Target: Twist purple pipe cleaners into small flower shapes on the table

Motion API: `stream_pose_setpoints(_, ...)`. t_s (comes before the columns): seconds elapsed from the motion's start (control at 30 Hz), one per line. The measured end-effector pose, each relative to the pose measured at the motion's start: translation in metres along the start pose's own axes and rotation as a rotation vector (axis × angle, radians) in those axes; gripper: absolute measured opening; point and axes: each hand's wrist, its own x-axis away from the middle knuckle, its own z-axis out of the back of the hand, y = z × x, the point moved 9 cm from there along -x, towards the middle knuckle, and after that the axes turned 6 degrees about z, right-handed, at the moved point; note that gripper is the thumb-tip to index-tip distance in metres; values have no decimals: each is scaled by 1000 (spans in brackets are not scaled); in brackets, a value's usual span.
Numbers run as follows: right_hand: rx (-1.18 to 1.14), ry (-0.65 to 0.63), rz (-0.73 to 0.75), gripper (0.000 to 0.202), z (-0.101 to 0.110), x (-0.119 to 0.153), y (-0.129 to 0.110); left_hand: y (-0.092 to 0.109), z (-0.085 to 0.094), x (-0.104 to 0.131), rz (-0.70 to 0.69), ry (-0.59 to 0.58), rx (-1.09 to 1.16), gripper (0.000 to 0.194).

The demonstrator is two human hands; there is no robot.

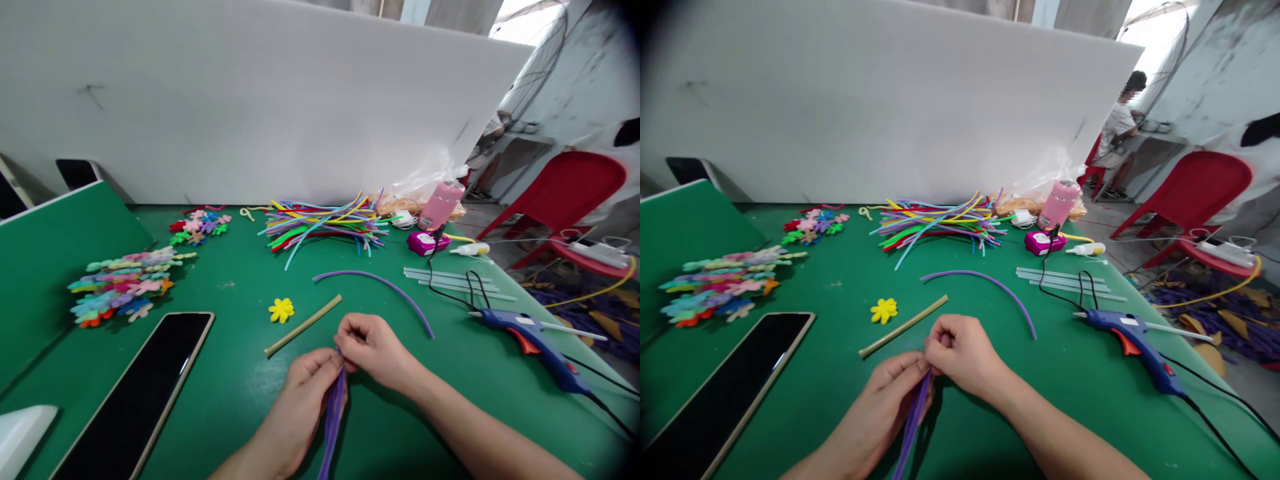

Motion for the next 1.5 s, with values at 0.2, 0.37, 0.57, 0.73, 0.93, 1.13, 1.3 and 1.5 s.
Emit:
stream_pose_setpoints(0.2, 503, 223, 192, 16, 13, 5, -23, 6, 8, 3, -127, 156, -173, 22)
stream_pose_setpoints(0.37, 312, 151, 149, 15, 16, 8, -14, 8, 4, 1, -96, 104, -14, 19)
stream_pose_setpoints(0.57, 230, 48, 135, 25, 8, 14, -12, 21, 17, 2, -187, 175, 122, 23)
stream_pose_setpoints(0.73, 87, -1, 173, 18, -6, 15, -17, 23, 13, 1, -212, 124, 48, 22)
stream_pose_setpoints(0.93, -58, -46, 57, 27, -10, 15, -11, 33, 15, 4, -260, 167, -137, 16)
stream_pose_setpoints(1.13, -26, -4, 22, 21, -5, 13, -2, 35, 9, 2, -204, 91, -7, 12)
stream_pose_setpoints(1.3, 53, 30, 12, 18, 2, 11, 1, 31, 4, -1, -138, -5, 98, 12)
stream_pose_setpoints(1.5, 83, 14, 1, 16, 3, 11, 2, 30, 8, -4, -138, -4, 129, 13)
